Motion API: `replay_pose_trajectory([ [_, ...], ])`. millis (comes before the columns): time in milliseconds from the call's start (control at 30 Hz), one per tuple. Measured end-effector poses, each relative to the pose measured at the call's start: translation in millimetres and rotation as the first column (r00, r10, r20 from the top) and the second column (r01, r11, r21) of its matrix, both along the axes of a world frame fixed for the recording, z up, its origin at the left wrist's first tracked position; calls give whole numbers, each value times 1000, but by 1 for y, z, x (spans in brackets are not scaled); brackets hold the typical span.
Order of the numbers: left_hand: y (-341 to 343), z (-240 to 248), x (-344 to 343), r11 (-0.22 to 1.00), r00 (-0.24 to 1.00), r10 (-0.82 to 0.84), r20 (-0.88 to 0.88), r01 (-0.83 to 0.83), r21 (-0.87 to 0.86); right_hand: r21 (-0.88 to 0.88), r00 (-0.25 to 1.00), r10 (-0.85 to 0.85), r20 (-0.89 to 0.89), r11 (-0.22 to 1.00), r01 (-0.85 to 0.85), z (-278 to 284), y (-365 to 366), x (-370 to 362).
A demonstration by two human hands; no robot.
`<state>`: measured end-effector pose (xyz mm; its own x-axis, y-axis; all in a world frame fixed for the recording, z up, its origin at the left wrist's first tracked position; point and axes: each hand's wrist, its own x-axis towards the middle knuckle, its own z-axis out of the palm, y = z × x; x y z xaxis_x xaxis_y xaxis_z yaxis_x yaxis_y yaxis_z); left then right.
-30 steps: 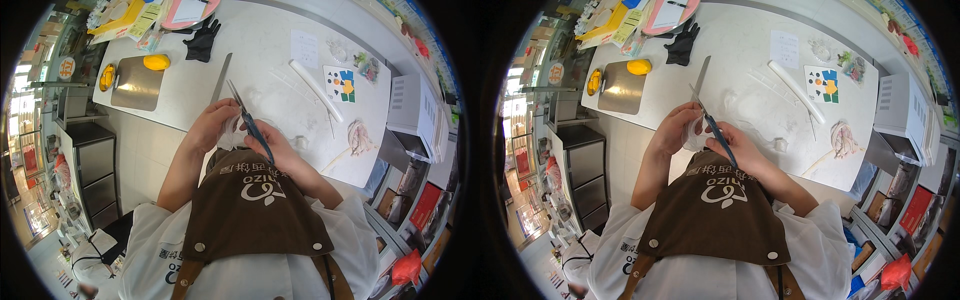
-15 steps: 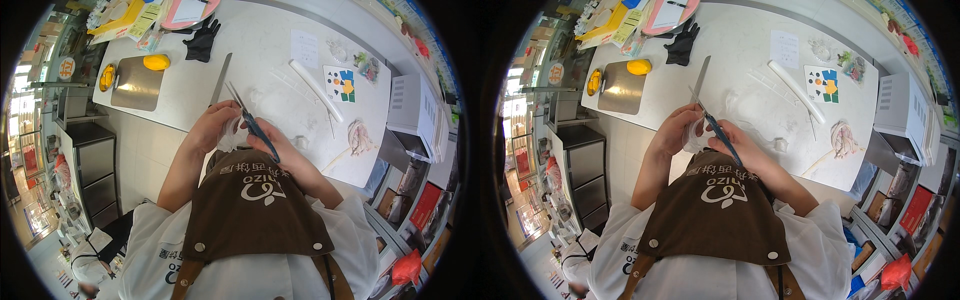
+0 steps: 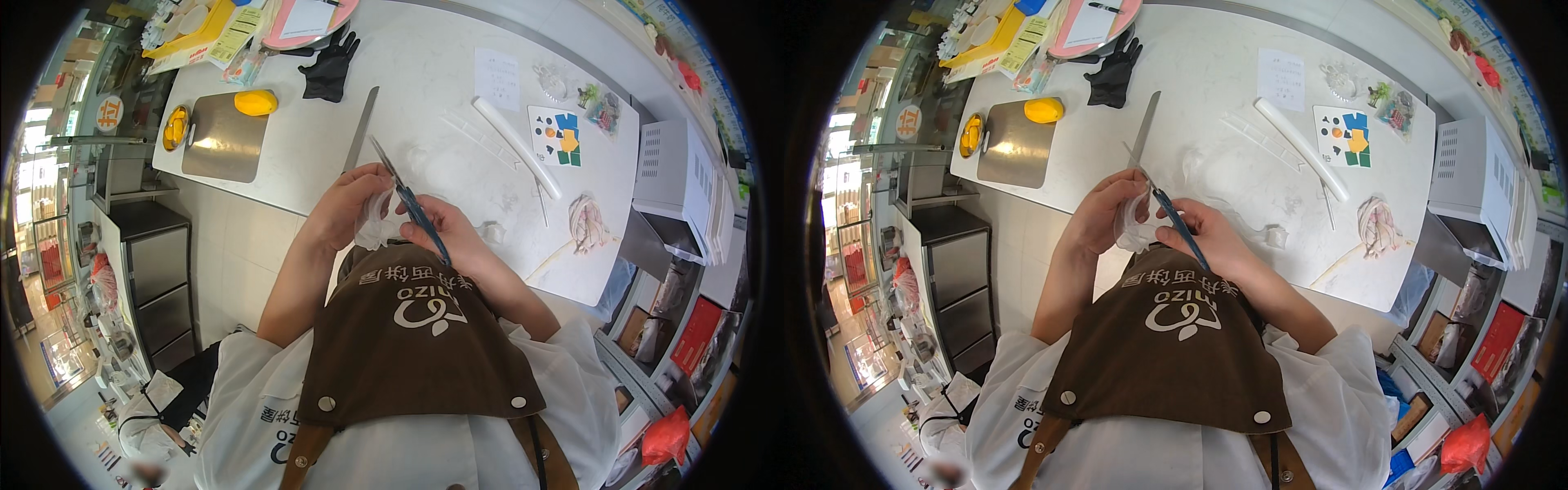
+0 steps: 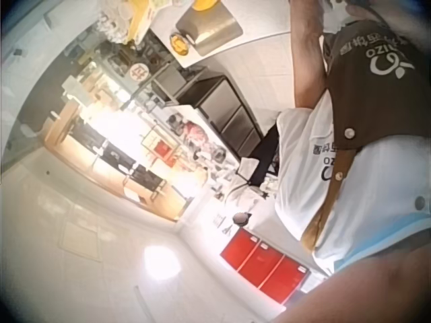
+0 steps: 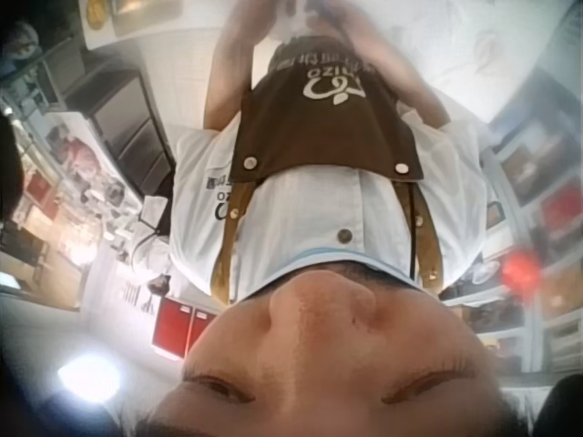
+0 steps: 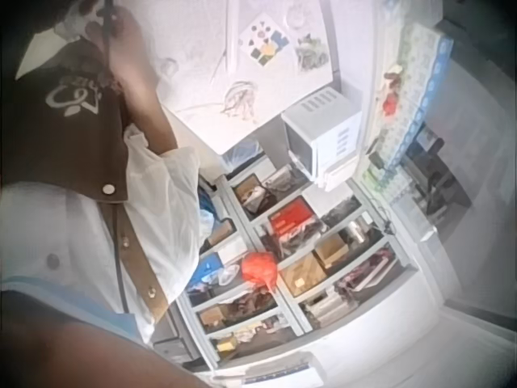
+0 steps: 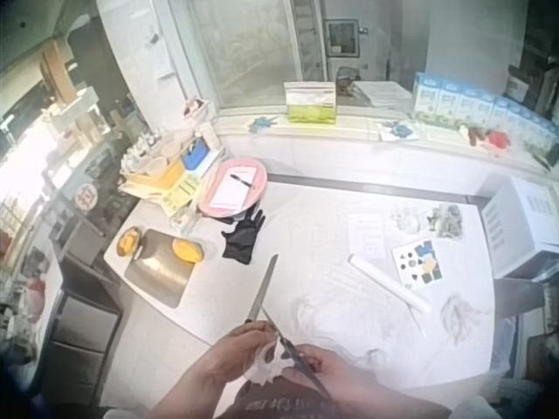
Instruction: The person cuts a white ribbon with scissors, then folds a white paper cupcake liner. They retrieve a pink 'Happy Birthday' cake topper from a refrigerator and place it on the counter. The person also handles a small pink fondant piece and a colorful card.
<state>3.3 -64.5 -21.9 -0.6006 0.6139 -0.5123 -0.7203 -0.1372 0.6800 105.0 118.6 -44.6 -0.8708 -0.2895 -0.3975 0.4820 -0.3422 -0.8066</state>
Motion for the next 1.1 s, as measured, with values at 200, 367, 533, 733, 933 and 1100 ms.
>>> replay_pose_trajectory([
  [200, -1, 1, 0, 998, 998, -60, 3, 60, 4, 7, 996, -76, 48, 997, 75, -11, 4, -5],
  [367, -2, 3, 4, 1000, 1000, -7, -12, 7, 26, 42, 1000, -9, -1, 999, 9, -2, 10, -8],
  [533, -5, 5, 1, 998, 1000, -1, -21, 2, 57, -64, 995, 92, -40, 993, -95, 3, 12, -6],
  [733, -4, 7, 2, 996, 999, -4, 36, 0, 90, -121, 981, 134, -143, 981, -151, 6, 11, -4],
  [933, -2, 14, 1, 1000, 1000, -6, -3, 7, 25, -77, 981, 115, -154, 989, -128, 15, 8, -4],
  [1100, 1, 21, 2, 999, 997, -48, -59, 47, -16, -45, 977, 126, -174, 990, -136, 16, 8, -4],
])
